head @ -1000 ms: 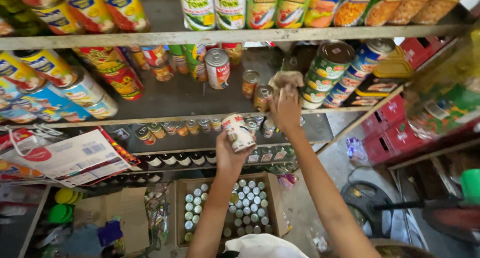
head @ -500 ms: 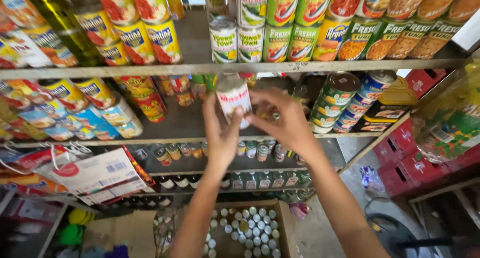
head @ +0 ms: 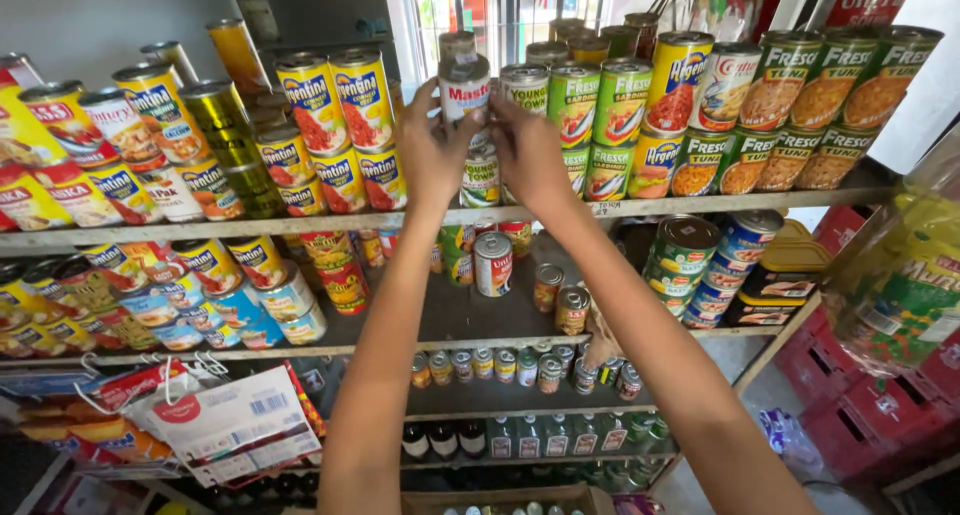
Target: Cleaning and organizing canned food items on store shelves and into boxes.
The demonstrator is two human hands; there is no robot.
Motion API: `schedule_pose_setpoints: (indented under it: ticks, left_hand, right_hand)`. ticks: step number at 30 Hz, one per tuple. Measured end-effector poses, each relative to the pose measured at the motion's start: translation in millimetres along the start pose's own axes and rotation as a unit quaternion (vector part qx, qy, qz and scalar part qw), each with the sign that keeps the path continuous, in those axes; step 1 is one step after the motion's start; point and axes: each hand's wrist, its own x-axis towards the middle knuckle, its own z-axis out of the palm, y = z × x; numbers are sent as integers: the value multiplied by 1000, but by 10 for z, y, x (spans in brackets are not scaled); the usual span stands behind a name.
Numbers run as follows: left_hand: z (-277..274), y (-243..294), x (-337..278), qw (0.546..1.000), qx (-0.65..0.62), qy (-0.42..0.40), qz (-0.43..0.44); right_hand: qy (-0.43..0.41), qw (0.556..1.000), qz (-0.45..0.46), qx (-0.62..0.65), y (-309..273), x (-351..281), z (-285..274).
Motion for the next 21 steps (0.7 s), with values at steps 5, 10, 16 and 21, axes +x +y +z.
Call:
schedule_pose_setpoints:
  ticks: [5, 10, 16, 21]
  left_hand:
    - [63, -91, -41, 999, -12, -19, -34]
    - [26, -4, -38, 997, -13, -31, -73]
    - [85, -114, -42, 998, 43, -14, 54]
    - [70, -169, -95, 998, 37, -43, 10]
  right_hand:
    - [-24, 1000, 17, -10, -212, -51, -80]
    - [-23, 1000, -7, -13, -142, -97, -82]
    - [-34, 998, -44, -29, -141, -103, -179]
    - [-52, 998, -9, -22, -176, -167, -190]
